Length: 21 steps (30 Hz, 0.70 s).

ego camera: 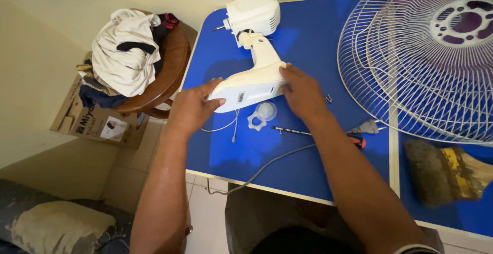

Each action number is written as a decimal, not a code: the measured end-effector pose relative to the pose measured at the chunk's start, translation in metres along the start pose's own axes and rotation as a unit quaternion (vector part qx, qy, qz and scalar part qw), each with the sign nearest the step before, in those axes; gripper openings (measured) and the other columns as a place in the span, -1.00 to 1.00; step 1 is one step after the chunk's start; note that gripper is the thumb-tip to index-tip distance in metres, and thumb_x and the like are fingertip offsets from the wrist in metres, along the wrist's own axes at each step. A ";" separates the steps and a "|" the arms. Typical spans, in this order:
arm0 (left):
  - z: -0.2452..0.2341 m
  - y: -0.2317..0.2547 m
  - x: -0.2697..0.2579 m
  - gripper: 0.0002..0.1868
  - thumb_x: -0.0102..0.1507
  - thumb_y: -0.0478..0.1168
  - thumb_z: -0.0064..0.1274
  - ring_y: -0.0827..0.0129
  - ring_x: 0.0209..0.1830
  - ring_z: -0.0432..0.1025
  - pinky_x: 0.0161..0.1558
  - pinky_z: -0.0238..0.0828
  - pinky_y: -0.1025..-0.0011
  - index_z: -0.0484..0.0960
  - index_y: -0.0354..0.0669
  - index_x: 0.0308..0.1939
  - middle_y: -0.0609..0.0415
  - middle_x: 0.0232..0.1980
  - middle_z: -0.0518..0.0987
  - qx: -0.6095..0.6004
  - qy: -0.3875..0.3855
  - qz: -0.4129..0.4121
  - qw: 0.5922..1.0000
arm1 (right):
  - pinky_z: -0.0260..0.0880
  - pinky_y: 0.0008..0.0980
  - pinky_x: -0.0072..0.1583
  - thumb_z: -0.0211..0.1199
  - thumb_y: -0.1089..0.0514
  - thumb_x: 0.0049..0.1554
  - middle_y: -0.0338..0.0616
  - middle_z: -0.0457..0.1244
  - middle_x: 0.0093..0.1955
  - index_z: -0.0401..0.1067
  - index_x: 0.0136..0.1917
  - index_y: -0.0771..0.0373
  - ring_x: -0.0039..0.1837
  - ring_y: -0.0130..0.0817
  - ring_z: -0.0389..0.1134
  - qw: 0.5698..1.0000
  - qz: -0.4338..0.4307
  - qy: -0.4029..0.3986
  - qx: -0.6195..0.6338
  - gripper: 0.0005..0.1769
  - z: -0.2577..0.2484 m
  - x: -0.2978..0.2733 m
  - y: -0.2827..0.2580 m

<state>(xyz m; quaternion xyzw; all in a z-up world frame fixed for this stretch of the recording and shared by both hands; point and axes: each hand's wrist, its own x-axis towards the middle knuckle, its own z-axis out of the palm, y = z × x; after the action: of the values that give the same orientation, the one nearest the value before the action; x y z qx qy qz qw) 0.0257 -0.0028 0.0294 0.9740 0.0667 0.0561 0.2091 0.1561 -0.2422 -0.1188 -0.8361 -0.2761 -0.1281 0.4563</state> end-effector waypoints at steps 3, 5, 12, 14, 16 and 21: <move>0.000 -0.002 -0.001 -0.44 0.14 -0.13 0.30 0.09 0.06 0.59 0.08 0.50 0.28 0.62 0.05 0.24 -0.02 0.21 0.62 -0.023 0.007 0.006 1.000 | 0.28 -0.18 0.38 0.40 0.21 0.03 0.11 0.26 0.40 0.46 0.31 0.27 0.39 0.00 0.30 0.999 0.044 -0.022 0.015 -0.44 -0.002 0.002 0.000; 0.001 -0.002 0.000 -0.43 0.13 -0.13 0.32 0.07 0.11 0.57 0.09 0.49 0.27 0.62 -0.01 0.24 -0.08 0.21 0.60 -0.031 0.022 0.040 0.998 | 0.28 -0.16 0.37 0.40 0.21 0.04 0.11 0.28 0.37 0.48 0.29 0.28 0.38 0.01 0.31 0.999 0.033 -0.009 -0.005 -0.47 -0.003 0.003 -0.001; 0.001 -0.006 -0.005 -0.34 0.02 -0.20 0.35 -0.06 0.23 0.49 0.10 0.46 0.20 0.61 -0.19 0.23 -0.26 0.28 0.55 0.000 0.085 0.167 0.982 | 0.30 -0.15 0.35 0.39 0.24 0.02 0.14 0.27 0.37 0.47 0.29 0.32 0.37 0.03 0.31 1.000 0.022 -0.001 -0.010 -0.46 -0.003 0.003 -0.003; -0.002 -0.006 -0.009 -0.32 0.03 -0.16 0.38 -0.04 0.05 0.54 0.04 0.47 0.18 0.60 -0.12 0.25 -0.24 0.12 0.62 0.036 0.064 0.082 0.994 | 0.31 -0.16 0.35 0.39 0.24 0.03 0.13 0.28 0.37 0.46 0.29 0.32 0.37 0.02 0.32 1.000 0.027 0.003 -0.003 -0.47 -0.003 0.001 -0.004; -0.002 -0.006 -0.011 -0.32 0.06 -0.12 0.38 -0.03 -0.08 0.57 -0.03 0.48 0.16 0.60 -0.05 0.27 -0.24 -0.01 0.66 0.047 0.050 0.025 0.997 | 0.31 -0.17 0.35 0.38 0.24 0.04 0.12 0.28 0.37 0.46 0.29 0.32 0.37 0.01 0.32 1.000 0.029 0.006 -0.002 -0.47 -0.004 0.001 -0.003; 0.003 -0.007 -0.014 -0.38 0.10 -0.09 0.37 -0.03 -0.26 0.59 -0.15 0.51 0.16 0.63 0.03 0.26 -0.28 -0.16 0.65 0.027 0.060 0.009 0.998 | 0.32 -0.17 0.34 0.39 0.23 0.03 0.12 0.28 0.37 0.46 0.29 0.33 0.36 0.00 0.33 1.000 0.021 0.008 -0.011 -0.46 -0.001 0.001 -0.001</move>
<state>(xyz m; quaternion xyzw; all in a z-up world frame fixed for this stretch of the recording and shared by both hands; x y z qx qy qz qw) 0.0117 -0.0004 0.0223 0.9748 0.0718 0.1150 0.1774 0.1566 -0.2425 -0.1167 -0.8455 -0.2530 -0.1283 0.4524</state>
